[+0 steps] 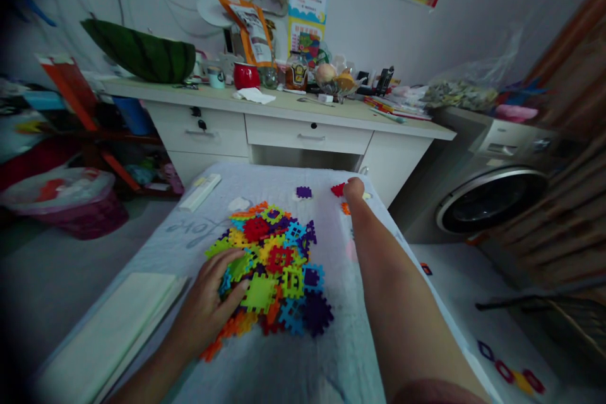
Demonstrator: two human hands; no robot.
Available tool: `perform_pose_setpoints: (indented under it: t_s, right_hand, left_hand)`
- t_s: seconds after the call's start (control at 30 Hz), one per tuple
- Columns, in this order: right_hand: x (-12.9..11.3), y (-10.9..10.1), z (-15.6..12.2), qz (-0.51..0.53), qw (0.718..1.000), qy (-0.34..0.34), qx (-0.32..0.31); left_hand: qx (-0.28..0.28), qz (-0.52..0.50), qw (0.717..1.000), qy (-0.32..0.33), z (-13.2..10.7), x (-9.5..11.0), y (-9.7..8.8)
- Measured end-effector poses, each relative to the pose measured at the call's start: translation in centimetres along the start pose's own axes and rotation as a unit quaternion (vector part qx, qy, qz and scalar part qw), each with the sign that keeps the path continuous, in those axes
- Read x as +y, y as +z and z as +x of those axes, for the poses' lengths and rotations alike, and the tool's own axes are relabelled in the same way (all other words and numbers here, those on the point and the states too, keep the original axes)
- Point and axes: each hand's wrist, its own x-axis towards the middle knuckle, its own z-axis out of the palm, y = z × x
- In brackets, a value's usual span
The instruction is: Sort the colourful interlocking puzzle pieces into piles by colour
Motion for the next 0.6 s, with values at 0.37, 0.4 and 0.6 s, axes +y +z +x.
perform_pose_setpoints:
  t_s: [0.37,0.4,0.6]
  right_hand:
    - [0.8,-5.9,-8.9,0.055,0.993,-0.093,-0.052]
    - [0.6,-6.4,-10.6,0.063,0.988,-0.119,-0.077]
    - [-2.0,-8.2,-21.5,0.07,0.913,-0.302,-0.263]
  left_hand:
    - [0.003,-0.029,1.0,0.005,0.2,0.4,-0.2]
    - [0.003,-0.03,1.0,0.006,0.2,0.4,-0.2]
    - [0.015,-0.038,0.999,0.013,0.3,0.7,-0.6]
